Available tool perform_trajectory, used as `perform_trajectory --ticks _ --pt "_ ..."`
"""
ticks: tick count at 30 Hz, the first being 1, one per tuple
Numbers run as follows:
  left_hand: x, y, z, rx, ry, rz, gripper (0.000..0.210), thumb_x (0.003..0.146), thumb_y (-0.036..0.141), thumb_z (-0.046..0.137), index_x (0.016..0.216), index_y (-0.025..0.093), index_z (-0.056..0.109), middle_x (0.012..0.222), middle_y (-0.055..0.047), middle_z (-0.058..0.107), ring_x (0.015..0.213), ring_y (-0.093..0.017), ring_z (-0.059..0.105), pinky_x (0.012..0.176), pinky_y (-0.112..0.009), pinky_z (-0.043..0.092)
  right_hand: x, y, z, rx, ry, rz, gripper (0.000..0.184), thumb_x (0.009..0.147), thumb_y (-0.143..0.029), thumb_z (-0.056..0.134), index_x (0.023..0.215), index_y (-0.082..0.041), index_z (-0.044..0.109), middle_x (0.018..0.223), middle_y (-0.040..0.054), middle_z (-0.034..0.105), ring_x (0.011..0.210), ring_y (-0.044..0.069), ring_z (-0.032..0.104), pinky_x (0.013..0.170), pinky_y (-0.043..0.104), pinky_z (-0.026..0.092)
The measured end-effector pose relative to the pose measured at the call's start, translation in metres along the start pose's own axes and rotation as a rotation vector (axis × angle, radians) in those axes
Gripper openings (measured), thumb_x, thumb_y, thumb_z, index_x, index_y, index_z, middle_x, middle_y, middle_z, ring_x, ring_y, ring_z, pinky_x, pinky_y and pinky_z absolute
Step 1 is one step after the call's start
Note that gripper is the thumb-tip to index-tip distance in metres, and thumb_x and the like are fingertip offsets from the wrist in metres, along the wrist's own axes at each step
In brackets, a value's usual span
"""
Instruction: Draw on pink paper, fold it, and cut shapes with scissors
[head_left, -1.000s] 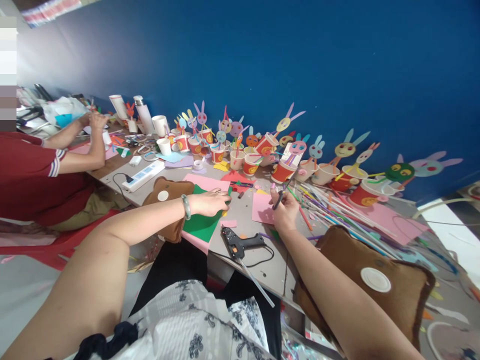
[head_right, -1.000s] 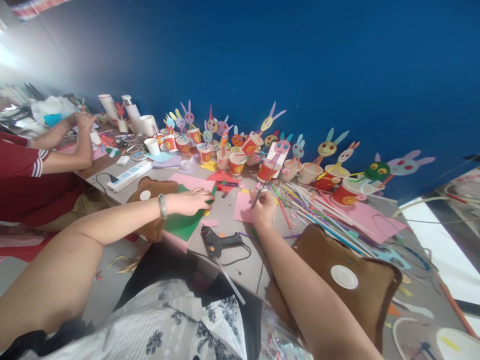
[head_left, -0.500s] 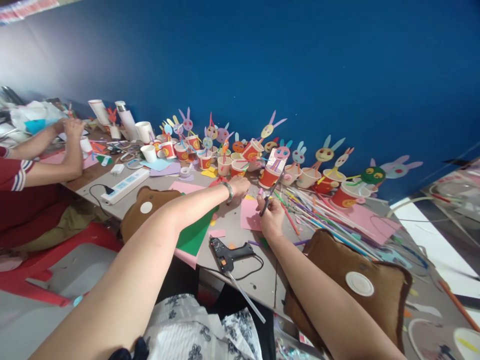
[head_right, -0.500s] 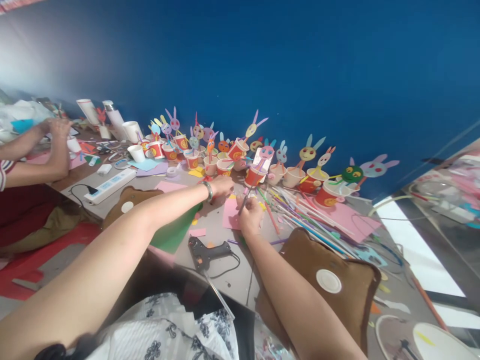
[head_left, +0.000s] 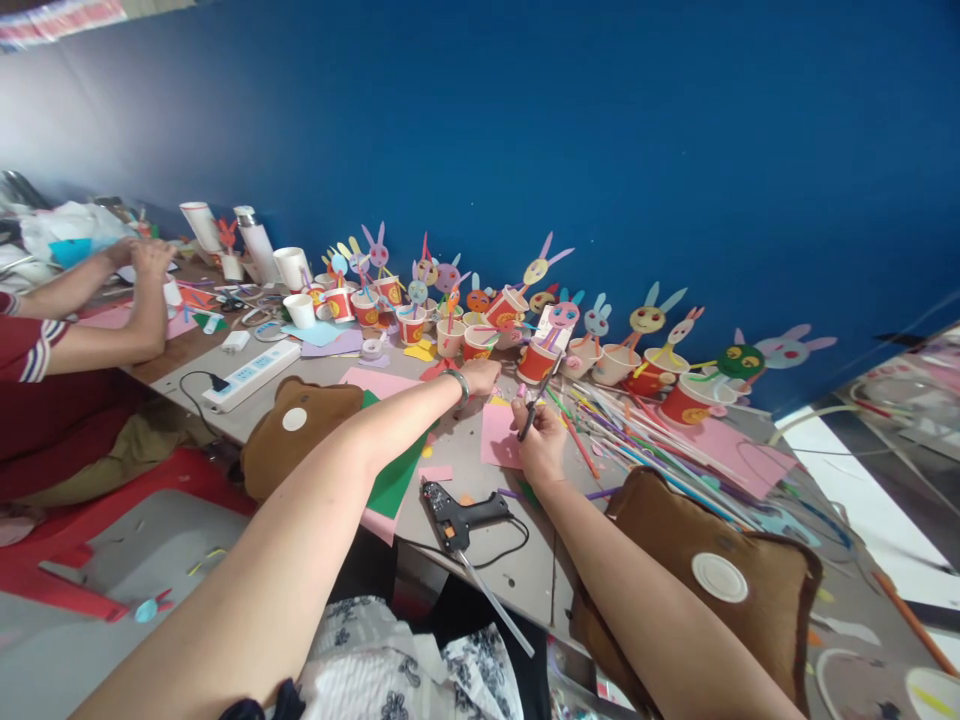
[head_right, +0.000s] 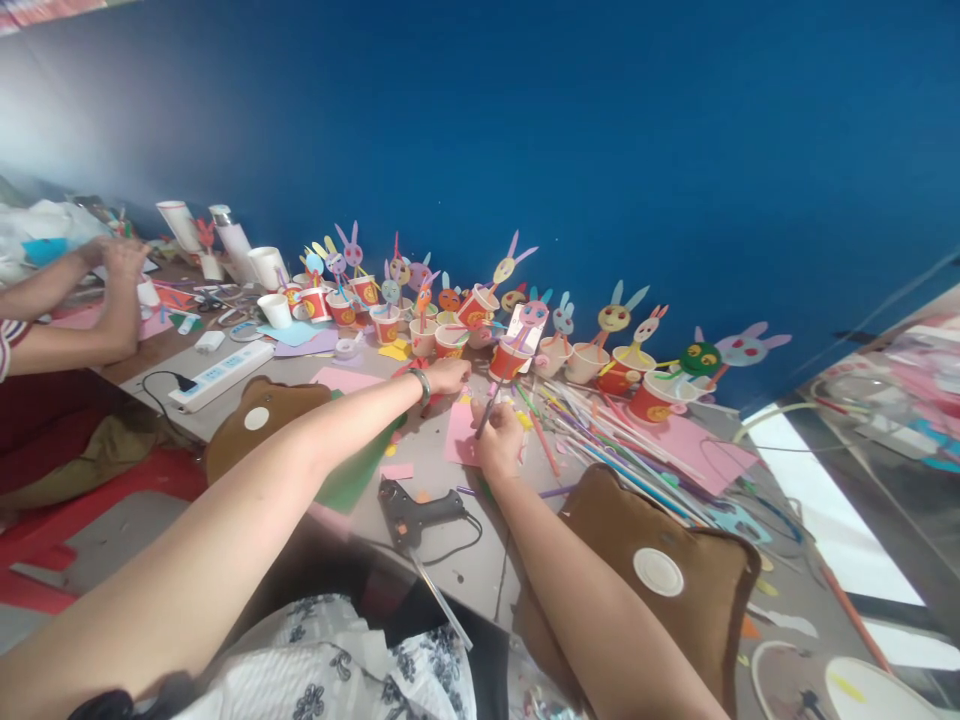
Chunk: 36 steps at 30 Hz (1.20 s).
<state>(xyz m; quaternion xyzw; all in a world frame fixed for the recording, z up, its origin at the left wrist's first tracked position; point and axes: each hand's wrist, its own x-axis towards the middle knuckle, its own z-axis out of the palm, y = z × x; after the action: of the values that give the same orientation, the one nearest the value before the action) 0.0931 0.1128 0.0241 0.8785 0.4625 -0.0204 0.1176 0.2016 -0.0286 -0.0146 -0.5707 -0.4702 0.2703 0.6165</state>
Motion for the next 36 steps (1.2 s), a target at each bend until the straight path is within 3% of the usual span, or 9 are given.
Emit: perform_trajectory --ticks 6,12,16,19,26,36 --pt "0.008 -0.004 0.002 -0.040 -0.003 -0.029 0.022 0.084 0.029 0.067 0.101 0.015 0.069 0.112 -0.013 0.071 0.104 -0.023 0.066 0.089 -0.031 0.053 0.001 0.002 0.000 0.012 0.008 0.017 0.034 0.078 -0.046 0.068 0.061 -0.021 0.053 0.054 -0.0030 0.053 0.050 0.012 0.044 0.049 0.025 0.035" --pt "-0.007 -0.001 0.006 -0.032 0.101 0.027 0.019 0.087 0.027 0.060 0.097 0.014 0.067 0.104 -0.012 0.070 0.099 -0.023 0.065 0.086 -0.032 0.052 0.000 0.005 0.001 0.024 -0.002 0.015 0.035 0.077 -0.049 0.069 0.063 -0.021 0.053 0.054 -0.0031 0.054 0.049 0.012 0.046 0.049 0.025 0.037" --pt "-0.014 0.009 0.007 -0.017 0.286 0.121 0.027 0.095 0.028 0.044 0.106 0.014 0.065 0.130 -0.015 0.058 0.107 -0.022 0.062 0.091 -0.032 0.050 -0.002 0.005 0.002 0.032 0.002 0.019 0.034 0.076 -0.047 0.070 0.062 -0.021 0.052 0.054 -0.0033 0.054 0.048 0.012 0.045 0.047 0.025 0.037" --pt "-0.007 0.021 0.004 0.022 0.395 0.241 0.027 0.095 0.025 0.045 0.109 0.013 0.065 0.144 -0.016 0.046 0.108 -0.022 0.063 0.090 -0.030 0.051 -0.003 0.004 0.003 0.033 -0.012 0.005 0.034 0.077 -0.047 0.069 0.062 -0.021 0.053 0.055 -0.0031 0.054 0.048 0.011 0.044 0.046 0.025 0.036" --pt "0.013 0.038 -0.003 -0.001 0.321 0.311 0.042 0.095 0.015 0.041 0.134 0.013 0.054 0.127 -0.016 0.062 0.113 -0.024 0.063 0.090 -0.030 0.051 0.000 0.006 0.003 0.037 -0.003 -0.025 0.035 0.078 -0.048 0.070 0.063 -0.022 0.052 0.056 -0.0030 0.054 0.051 0.012 0.046 0.051 0.027 0.038" --pt "0.007 0.035 -0.004 0.001 0.330 0.276 0.046 0.093 0.014 0.046 0.138 0.011 0.051 0.128 -0.017 0.063 0.114 -0.024 0.063 0.092 -0.028 0.049 -0.003 0.000 0.003 0.029 -0.001 -0.035 0.036 0.077 -0.048 0.071 0.062 -0.022 0.050 0.055 -0.0038 0.051 0.051 0.012 0.042 0.051 0.027 0.036"
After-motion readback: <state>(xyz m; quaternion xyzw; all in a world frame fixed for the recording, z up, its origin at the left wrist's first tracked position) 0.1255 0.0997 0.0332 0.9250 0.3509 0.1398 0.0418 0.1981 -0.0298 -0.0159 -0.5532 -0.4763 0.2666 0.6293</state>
